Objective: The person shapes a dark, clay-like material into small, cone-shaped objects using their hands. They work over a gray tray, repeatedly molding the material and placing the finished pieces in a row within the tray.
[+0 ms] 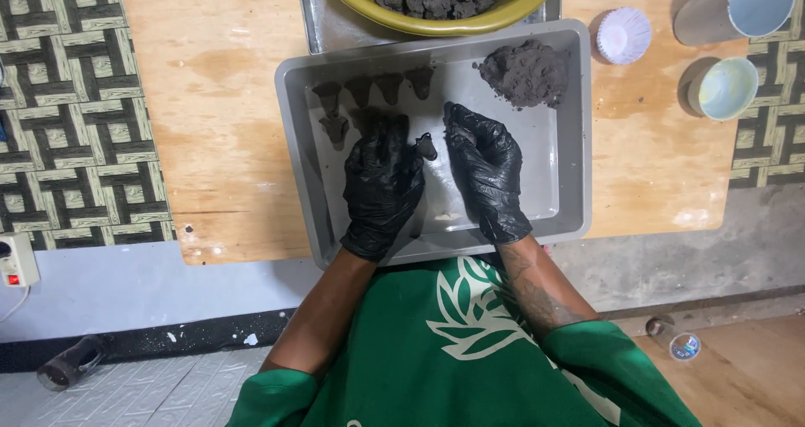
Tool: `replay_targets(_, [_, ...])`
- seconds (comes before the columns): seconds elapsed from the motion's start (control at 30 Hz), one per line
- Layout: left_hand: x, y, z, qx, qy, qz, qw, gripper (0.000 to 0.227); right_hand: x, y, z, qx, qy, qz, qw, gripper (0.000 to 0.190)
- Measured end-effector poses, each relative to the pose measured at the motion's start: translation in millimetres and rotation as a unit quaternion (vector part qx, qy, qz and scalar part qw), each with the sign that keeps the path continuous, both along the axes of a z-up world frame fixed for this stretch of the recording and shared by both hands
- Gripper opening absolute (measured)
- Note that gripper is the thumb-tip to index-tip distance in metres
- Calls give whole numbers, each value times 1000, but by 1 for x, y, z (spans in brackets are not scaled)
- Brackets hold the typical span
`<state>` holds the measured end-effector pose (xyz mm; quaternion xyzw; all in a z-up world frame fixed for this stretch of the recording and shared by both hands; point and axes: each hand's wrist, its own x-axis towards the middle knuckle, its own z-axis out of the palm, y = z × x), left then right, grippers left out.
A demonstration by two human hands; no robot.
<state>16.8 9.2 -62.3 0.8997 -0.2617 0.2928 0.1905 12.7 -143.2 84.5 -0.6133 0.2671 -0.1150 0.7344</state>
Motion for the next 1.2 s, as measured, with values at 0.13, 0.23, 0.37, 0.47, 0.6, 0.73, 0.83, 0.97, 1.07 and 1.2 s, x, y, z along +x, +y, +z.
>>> replay_targets(0.13, [-5, -4, 1, 8, 4, 13, 1000, 60, 1, 3, 2, -8, 3, 1, 1000, 20])
replay_targets(0.23, [-14, -18, 5, -40, 66, 5, 997, 54, 1, 3, 0, -1, -5, -1, 1000, 21])
replay_targets(0.37, [-11, -20, 19, -44, 59, 57, 996, 55, -1, 3, -5, 18, -14, -4, 1000, 22])
replay_targets(0.47, [-8, -16, 10, -31, 60, 19, 998, 50, 0, 2, -2, 10, -15, -1, 1000, 21])
replay_targets(0.6, [-18, -24, 13, -10, 71, 52, 996, 56, -2, -2, -13, -12, -20, 9, 1000, 21])
replay_targets(0.73, [-23, -36, 22, -24, 92, 78, 992, 52, -1, 1, -3, 2, -16, 7, 1000, 20])
replay_targets(0.83, [-20, -40, 35, -83, 67, 162, 981, 54, -1, 1, -3, 12, -11, 11, 1000, 22])
replay_targets(0.97, [-23, -22, 52, -36, 186, 51, 981, 53, -3, 1, -5, 15, -22, 28, 999, 21])
replay_targets(1.07, [-23, -40, 54, -49, 182, 127, 974, 62, -5, 1, -6, 5, -23, 29, 999, 21])
replay_targets(1.2, [-17, -48, 90, -84, 181, 136, 970, 59, -5, 2, -6, 10, -21, 30, 999, 21])
